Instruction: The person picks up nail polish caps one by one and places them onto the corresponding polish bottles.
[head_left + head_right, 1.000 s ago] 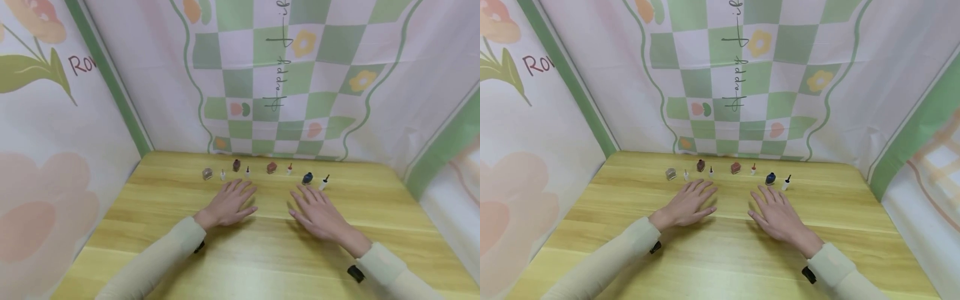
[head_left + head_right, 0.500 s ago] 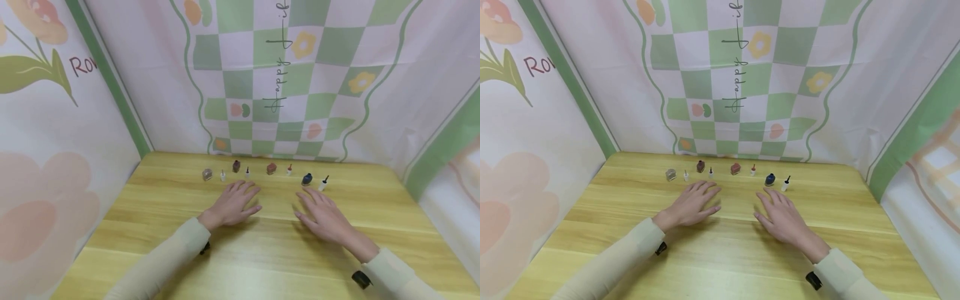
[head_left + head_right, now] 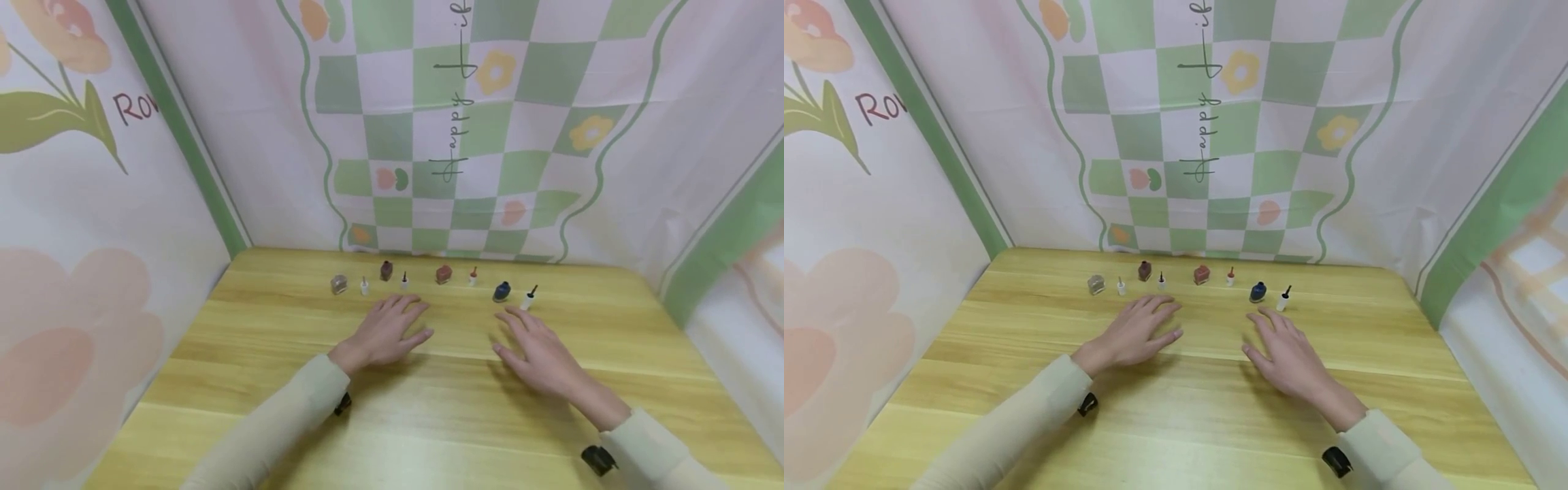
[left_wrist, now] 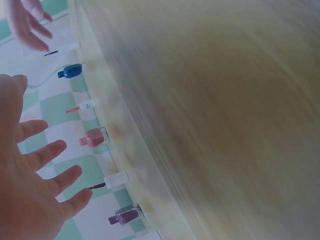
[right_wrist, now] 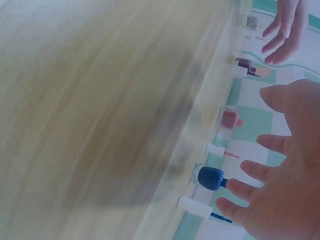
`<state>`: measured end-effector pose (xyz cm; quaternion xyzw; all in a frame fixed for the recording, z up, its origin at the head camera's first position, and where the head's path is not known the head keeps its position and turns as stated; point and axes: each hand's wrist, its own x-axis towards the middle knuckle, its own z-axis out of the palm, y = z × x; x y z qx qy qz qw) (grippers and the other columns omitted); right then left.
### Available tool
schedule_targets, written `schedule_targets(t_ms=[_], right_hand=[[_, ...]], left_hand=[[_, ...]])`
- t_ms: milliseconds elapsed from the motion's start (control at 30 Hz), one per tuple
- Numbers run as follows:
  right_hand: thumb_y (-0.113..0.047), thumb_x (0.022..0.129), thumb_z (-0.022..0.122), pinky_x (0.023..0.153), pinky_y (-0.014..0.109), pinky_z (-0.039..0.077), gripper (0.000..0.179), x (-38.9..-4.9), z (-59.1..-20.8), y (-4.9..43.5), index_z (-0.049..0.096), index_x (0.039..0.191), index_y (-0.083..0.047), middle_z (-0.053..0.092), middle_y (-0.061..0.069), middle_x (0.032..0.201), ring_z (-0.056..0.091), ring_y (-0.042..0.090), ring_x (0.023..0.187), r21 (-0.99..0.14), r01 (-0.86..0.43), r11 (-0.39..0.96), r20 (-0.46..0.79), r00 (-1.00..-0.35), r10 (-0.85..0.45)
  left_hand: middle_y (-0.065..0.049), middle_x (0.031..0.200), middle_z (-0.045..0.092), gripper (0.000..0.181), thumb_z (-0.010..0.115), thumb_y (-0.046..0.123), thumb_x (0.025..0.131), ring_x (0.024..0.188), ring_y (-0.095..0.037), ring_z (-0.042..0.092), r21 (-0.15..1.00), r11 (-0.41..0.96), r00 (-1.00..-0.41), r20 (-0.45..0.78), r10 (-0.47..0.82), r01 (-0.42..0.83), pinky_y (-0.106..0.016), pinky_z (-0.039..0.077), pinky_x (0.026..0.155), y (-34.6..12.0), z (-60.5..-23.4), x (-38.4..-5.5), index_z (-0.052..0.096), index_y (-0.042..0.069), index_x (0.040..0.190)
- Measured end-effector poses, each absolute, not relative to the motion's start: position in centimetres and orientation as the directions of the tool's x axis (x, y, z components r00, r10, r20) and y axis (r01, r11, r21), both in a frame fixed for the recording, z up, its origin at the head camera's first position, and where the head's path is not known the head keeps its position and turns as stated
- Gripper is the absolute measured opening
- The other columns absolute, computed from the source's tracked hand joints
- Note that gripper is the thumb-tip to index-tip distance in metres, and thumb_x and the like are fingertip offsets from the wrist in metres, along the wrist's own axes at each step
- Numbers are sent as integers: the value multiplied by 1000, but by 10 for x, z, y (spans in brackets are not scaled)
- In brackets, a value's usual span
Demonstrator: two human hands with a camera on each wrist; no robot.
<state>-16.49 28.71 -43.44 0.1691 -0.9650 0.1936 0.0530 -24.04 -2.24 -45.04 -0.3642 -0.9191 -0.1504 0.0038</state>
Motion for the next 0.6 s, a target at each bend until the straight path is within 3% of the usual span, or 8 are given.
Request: schedule_targets(t_ms=[267, 600], right_hand=[[-29, 102, 64, 110, 74, 29, 61, -162, -436, 294, 42, 150, 1, 33, 31, 156, 35, 55, 139, -427, -319, 846, 168, -947, -273], [-25, 103, 61, 108, 75, 31, 59, -161, -434, 302, 39, 149, 5, 34, 36, 152, 35, 57, 137, -515, -254, 819, 141, -967, -212]], left_hand=[[-11, 158, 43, 62, 39, 55, 108, 146, -30, 38, 347, 688, -760, 130, 637, 637, -56, 29, 120, -16, -448, -239, 44, 14, 154], [-9, 152, 49, 60, 43, 53, 107, 138, -29, 48, 415, 676, -782, 166, 601, 608, -50, 40, 115, -8, -448, -240, 48, 13, 151]])
